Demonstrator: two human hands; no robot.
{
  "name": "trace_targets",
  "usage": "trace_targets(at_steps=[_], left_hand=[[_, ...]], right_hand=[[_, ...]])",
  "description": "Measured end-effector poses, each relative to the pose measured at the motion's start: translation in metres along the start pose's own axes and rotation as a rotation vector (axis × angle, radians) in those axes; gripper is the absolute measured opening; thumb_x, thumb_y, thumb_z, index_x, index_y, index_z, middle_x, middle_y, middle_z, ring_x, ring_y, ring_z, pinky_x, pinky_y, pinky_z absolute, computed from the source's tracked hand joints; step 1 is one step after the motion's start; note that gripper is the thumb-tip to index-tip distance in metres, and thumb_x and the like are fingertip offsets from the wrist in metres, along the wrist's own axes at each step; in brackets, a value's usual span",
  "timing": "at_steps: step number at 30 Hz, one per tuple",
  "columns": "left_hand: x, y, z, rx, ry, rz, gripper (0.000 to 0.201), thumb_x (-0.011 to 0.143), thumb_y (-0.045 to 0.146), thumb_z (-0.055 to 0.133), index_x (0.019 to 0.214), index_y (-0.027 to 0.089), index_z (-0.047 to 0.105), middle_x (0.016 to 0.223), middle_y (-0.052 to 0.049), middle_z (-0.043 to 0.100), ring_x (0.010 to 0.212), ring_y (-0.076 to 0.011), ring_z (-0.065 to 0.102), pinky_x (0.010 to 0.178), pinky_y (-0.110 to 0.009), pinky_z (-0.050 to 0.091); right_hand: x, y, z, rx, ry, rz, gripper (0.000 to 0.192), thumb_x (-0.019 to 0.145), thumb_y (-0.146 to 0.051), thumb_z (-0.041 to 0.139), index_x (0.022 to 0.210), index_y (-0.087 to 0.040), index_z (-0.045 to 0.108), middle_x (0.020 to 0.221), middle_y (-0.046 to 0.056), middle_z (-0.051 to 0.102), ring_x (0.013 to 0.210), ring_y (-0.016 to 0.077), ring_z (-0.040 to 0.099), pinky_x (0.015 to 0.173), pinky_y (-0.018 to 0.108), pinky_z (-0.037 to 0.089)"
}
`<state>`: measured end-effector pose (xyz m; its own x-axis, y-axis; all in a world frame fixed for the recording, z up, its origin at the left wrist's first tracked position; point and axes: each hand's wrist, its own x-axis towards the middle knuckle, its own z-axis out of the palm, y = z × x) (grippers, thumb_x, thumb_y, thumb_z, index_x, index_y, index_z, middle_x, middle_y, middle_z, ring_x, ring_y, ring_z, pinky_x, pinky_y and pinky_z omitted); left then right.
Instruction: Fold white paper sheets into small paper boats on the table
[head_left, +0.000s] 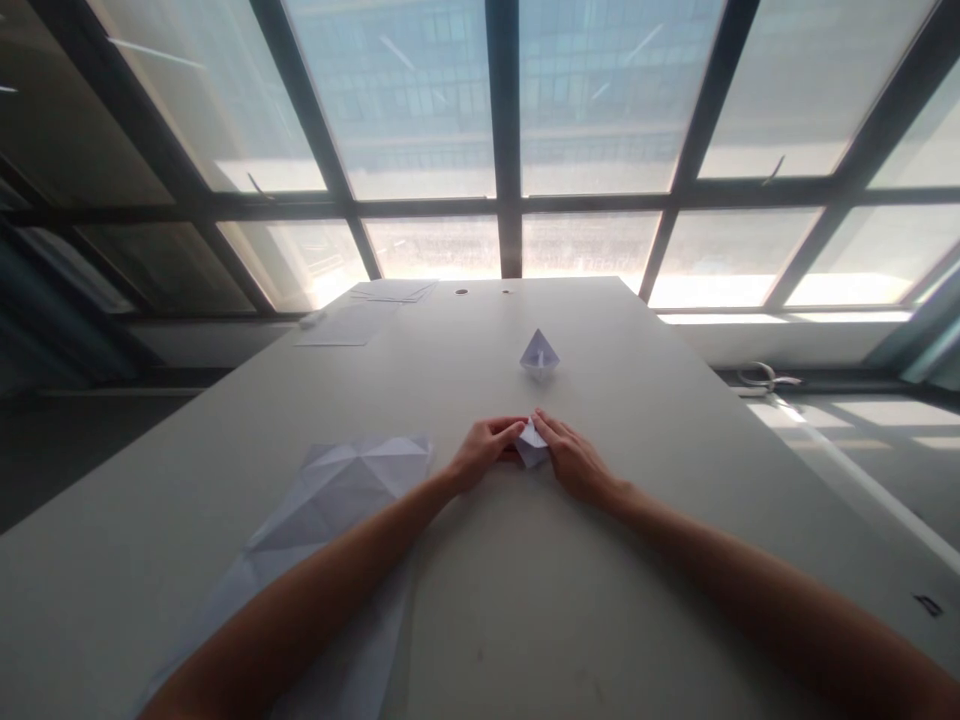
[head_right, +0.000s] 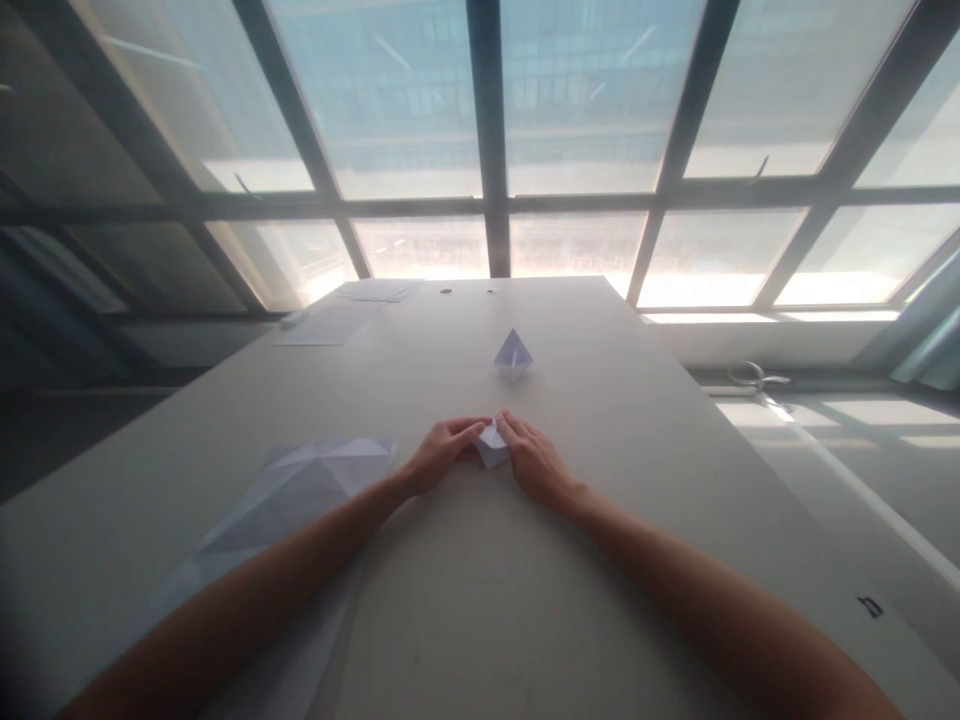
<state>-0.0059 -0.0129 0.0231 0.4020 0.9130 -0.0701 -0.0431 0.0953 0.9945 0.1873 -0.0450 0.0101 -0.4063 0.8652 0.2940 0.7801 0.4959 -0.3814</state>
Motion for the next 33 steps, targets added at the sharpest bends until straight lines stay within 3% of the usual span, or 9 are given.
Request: trace_targets(at_steps=[4,7,12,14,17,21,24,28,33], left_hand=[[0.0,-0.002,0.0,0.0,0.033,-0.001,0.054,0.073,0.038,0.081,0.119,0.012,0.067,0.101,-0.01,0.073,0.086,-0.0193,0.069,0.083,-0.037,0.058],[0.001,-0.003,-0.002,-0.032,0.048,0.017,0.057,0.074,0.035,0.081,0.123,0.012,0.064,0.095,-0.007,0.073,0.081,-0.0173,0.069,0.083,-0.037,0.058],[-0.001,-0.004,-0.001,-0.074,0.065,0.073,0.066,0.075,0.033,0.081,0.133,0.012,0.057,0.098,-0.007,0.073,0.083,-0.018,0.069,0.084,-0.04,0.058],[-0.002,-0.005,0.001,-0.078,0.064,0.097,0.067,0.075,0.035,0.081,0.133,0.012,0.056,0.101,-0.008,0.073,0.085,-0.019,0.069,0.085,-0.041,0.058],[-0.003,-0.004,0.003,-0.054,0.038,0.113,0.072,0.073,0.038,0.082,0.134,0.012,0.055,0.102,-0.009,0.072,0.085,-0.0196,0.069,0.085,-0.041,0.057],[-0.002,-0.002,0.003,0.031,-0.084,0.101,0.073,0.067,0.037,0.085,0.13,0.012,0.059,0.102,-0.01,0.072,0.083,-0.0191,0.068,0.076,-0.03,0.054],[-0.002,0.001,0.003,0.137,-0.108,0.082,0.053,0.067,0.04,0.084,0.106,0.008,0.07,0.086,-0.007,0.072,0.072,-0.0167,0.065,0.065,-0.024,0.049],[-0.003,0.003,0.006,0.223,-0.094,0.046,0.042,0.068,0.047,0.08,0.082,0.008,0.071,0.071,-0.003,0.066,0.065,-0.0153,0.062,0.062,-0.024,0.048],[-0.004,0.004,0.007,0.27,-0.11,0.03,0.05,0.077,0.058,0.067,0.08,0.008,0.069,0.066,-0.002,0.06,0.059,-0.0134,0.056,0.057,-0.024,0.047]], right_hand=[[-0.001,0.003,-0.002,0.086,-0.037,-0.093,0.069,0.085,-0.009,0.036,0.153,-0.009,0.025,0.16,0.011,0.021,0.147,0.0206,0.019,0.118,0.039,0.024],[-0.002,0.004,-0.005,0.253,-0.005,-0.099,0.076,0.081,-0.017,0.049,0.153,-0.009,0.025,0.16,0.013,0.02,0.147,0.0248,0.017,0.118,0.043,0.023],[0.004,0.007,0.003,0.737,0.194,0.098,0.075,0.081,-0.031,0.06,0.148,-0.009,0.035,0.149,0.019,0.041,0.127,0.0287,0.051,0.099,0.039,0.048],[0.007,0.006,0.007,0.887,0.217,0.19,0.077,0.078,-0.034,0.066,0.145,-0.009,0.038,0.133,0.018,0.057,0.105,0.0265,0.065,0.084,0.037,0.056],[0.01,0.006,0.01,1.022,0.198,0.263,0.067,0.074,-0.034,0.071,0.134,-0.012,0.051,0.098,0.009,0.072,0.079,0.022,0.069,0.067,0.033,0.057],[0.008,0.005,0.007,1.062,0.207,0.303,0.036,0.071,-0.036,0.075,0.098,-0.012,0.068,0.08,0.005,0.071,0.066,0.0185,0.065,0.058,0.027,0.053],[0.008,0.004,0.006,1.03,0.224,0.353,0.027,0.071,-0.038,0.075,0.08,-0.014,0.067,0.068,0.002,0.066,0.058,0.0164,0.061,0.051,0.025,0.049],[0.009,0.003,0.008,0.996,0.195,0.358,0.032,0.076,-0.046,0.069,0.071,-0.015,0.065,0.058,0.0,0.06,0.049,0.0143,0.055,0.044,0.024,0.044],[0.008,0.003,0.011,1.049,0.068,0.322,0.045,0.084,-0.057,0.057,0.075,-0.014,0.065,0.054,0.0,0.057,0.043,0.0126,0.051,0.04,0.024,0.04]])
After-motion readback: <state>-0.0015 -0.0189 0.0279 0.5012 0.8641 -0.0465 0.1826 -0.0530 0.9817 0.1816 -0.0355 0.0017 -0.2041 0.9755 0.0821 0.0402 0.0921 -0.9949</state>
